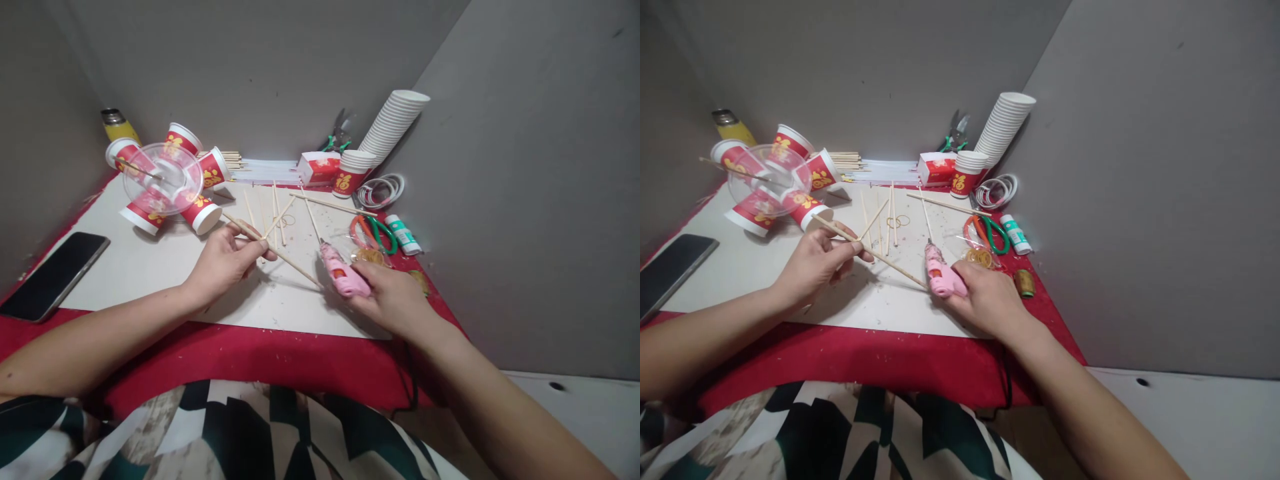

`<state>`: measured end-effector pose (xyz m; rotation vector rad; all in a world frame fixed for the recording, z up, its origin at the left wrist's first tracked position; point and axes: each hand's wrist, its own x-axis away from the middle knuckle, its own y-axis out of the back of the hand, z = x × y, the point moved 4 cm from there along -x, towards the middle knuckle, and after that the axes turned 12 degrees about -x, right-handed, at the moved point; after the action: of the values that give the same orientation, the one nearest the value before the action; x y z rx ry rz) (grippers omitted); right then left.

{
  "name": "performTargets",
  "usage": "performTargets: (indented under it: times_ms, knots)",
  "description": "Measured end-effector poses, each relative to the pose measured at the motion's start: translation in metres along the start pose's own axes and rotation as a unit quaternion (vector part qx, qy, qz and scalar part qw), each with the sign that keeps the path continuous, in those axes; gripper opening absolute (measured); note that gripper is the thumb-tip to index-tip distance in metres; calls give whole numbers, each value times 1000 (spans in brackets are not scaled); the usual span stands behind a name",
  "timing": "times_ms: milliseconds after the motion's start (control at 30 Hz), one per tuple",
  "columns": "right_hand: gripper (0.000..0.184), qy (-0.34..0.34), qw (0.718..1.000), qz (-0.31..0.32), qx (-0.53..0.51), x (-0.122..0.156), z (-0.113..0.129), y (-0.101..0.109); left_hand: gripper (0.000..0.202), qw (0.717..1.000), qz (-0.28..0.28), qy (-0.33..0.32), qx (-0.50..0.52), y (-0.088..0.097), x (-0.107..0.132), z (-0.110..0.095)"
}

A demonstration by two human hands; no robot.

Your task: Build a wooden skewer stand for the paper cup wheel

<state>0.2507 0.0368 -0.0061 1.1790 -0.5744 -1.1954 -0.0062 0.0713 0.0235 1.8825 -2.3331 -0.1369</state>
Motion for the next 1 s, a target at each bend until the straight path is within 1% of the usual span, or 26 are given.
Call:
performTargets:
  times_ms: [67, 167, 300, 400, 467, 533, 567, 600, 667, 733, 767, 833, 867, 1000]
  knots:
    - [34, -38, 998, 33, 25, -4, -4, -7, 15, 1000, 5, -14, 5, 3, 0, -6]
    - [37, -68, 995, 50, 45, -9, -6, -13, 16, 999, 13, -30, 4, 10, 2, -20]
    - [36, -68, 994, 72, 51, -10, -9, -10, 16, 999, 11, -48, 5, 20, 7, -35]
    - [38, -37, 995, 85, 26, -7, -7, 1, 14, 999, 24, -43, 12, 19, 10, -36]
    - [39, 2, 999, 46, 2, -6, 3, 14, 13, 999, 40, -32, 20, 16, 11, -33]
    - [35, 41, 998, -28, -42, -5, 21, 26, 14, 998, 48, -23, 25, 12, 12, -30]
    - [33, 61, 994, -56, -77, -6, 32, 30, 15, 998, 48, -20, 26, 10, 12, -28]
    - [30, 87, 987, -64, -117, -6, 44, 29, 15, 998, 47, -18, 26, 8, 12, -27]
    - [33, 126, 974, -71, -173, -10, 67, 22, 17, 999, 44, -11, 20, 6, 12, -24]
    - [39, 154, 970, -65, -174, -17, 84, 8, 18, 999, 44, -2, 17, 3, 12, -20]
    - [34, 167, 969, -71, -170, -20, 90, 1, 19, 999, 46, 6, 18, 3, 11, -18]
    - [20, 185, 966, -87, -159, -26, 94, -9, 20, 998, 53, 20, 27, 2, 11, -15]
    - [17, 191, 964, -95, -157, -28, 94, -12, 19, 997, 60, 25, 32, 1, 11, -14]
    - [19, 199, 960, -93, -176, -32, 89, -18, 14, 996, 82, 26, 39, 2, 9, -13]
